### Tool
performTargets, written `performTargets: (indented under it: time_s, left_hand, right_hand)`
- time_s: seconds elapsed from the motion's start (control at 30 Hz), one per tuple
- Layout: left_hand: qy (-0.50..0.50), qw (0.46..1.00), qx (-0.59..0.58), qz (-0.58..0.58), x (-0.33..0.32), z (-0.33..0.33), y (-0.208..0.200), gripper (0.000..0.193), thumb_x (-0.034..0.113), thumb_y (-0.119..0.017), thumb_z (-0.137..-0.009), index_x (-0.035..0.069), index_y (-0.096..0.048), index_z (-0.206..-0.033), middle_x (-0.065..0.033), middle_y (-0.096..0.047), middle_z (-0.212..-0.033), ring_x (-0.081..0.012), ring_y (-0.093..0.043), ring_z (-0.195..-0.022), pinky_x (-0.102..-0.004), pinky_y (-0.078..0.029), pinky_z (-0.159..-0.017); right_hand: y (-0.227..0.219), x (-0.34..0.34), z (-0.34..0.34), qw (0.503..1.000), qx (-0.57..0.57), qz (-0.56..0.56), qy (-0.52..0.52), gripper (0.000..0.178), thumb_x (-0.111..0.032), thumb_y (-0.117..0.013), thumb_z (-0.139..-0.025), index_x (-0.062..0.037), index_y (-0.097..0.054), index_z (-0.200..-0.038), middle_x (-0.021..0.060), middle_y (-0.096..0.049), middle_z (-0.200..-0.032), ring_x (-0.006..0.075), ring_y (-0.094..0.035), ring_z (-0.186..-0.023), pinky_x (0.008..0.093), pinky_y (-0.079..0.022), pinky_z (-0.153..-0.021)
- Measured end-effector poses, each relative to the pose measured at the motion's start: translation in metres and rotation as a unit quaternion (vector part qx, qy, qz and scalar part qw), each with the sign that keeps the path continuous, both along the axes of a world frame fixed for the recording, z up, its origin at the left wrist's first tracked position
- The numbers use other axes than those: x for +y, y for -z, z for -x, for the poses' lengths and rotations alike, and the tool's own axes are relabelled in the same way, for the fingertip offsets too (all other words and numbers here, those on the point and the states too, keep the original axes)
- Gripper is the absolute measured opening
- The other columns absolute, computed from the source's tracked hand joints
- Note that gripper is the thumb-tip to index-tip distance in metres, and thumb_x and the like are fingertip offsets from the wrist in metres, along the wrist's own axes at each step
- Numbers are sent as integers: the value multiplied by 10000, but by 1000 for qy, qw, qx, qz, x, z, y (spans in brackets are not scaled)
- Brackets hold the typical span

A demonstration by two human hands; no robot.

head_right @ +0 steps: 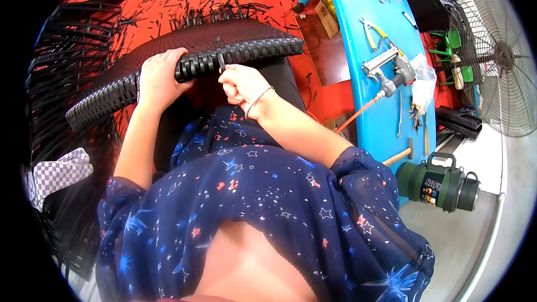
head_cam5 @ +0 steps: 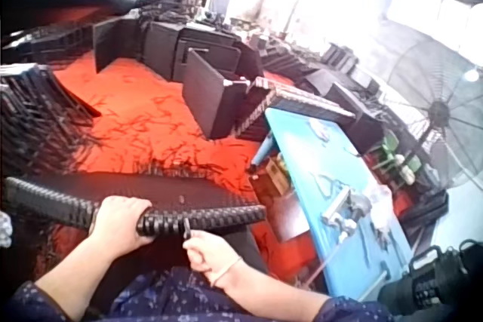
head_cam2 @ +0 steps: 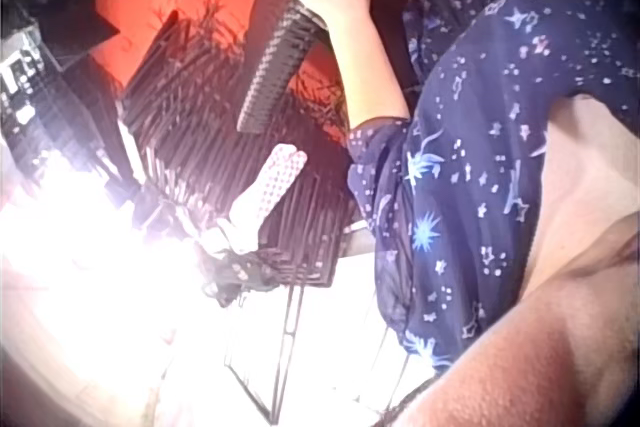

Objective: The person sits on the floor and weaves black plastic strips into a chair seat frame. They use pliers to cut a strip and a knife to trim excess material, then continue weaving the strips by hand to form the seat surface.

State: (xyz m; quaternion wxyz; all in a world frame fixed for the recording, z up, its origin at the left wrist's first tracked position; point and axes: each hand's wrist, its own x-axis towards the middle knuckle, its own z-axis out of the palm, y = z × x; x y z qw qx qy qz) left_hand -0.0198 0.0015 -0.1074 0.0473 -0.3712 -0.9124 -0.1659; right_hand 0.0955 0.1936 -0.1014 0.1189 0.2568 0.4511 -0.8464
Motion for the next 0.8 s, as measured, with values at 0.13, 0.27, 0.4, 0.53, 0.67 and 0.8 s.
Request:
performTargets:
  time_s: [0.13, 0.27, 0.4, 0.53, 0.67, 0.8]
  left_hand:
    - [7, 1000, 18, -17, -3, 1, 5, 582, 259, -828, -645, 114, -609, -1164, -62, -670, -1061, -267, -636, -1031, -418, -464, -917]
    - [0, 1000, 6, -9, -1, -1, -2, 580, 251, -829, -641, 115, -607, -1160, -64, -672, -1058, -273, -632, -1038, -414, -462, -922]
    - [4, 1000, -1, 2, -2, 1, -1, 587, 239, -834, -631, 117, -607, -1158, -66, -675, -1073, -280, -633, -1039, -412, -463, -920]
    - [5, 1000, -10, 11, -2, 0, -3, 603, 228, -843, -613, 118, -607, -1157, -63, -677, -1085, -280, -634, -1039, -415, -461, -919]
    - [3, 1000, -11, 15, -2, -1, -4, 611, 229, -847, -606, 118, -607, -1157, -57, -676, -1087, -275, -634, -1042, -420, -457, -925]
    - [5, 1000, -2, -9, -4, 0, 0, 614, 196, -844, -596, 138, -597, -1155, -66, -670, -1069, -293, -625, -1032, -426, -455, -920]
  right_hand:
    - [-10, -2, 4, 988, 14, -138, -68, 164, -184, -539, -966, -36, -608, -969, 6, -499, -540, 71, -388, -402, 212, -292, -403]
    - [-19, -4, 9, 967, 47, -239, -76, 368, -323, -481, -1024, -23, -660, -905, 5, -512, -524, 61, -404, -425, 219, -306, -420]
    - [11, -3, 2, 905, 199, -369, -68, 355, -225, -546, -991, -21, -633, -714, -17, -488, -527, 69, -393, -464, 253, -318, -474]
    - [5, -5, -6, 863, 259, -426, -85, 304, -158, -570, -960, -7, -625, -702, 32, -515, -539, 83, -431, -477, 276, -363, -483]
    - [2, -8, -9, 855, 257, -440, -95, 293, -142, -574, -951, -2, -623, -698, 59, -519, -538, 100, -447, -460, 285, -376, -480]
    - [4, -7, -12, 850, 250, -453, -98, 303, -134, -571, -954, -1, -616, -685, 63, -505, -526, 117, -443, -444, 293, -372, -474]
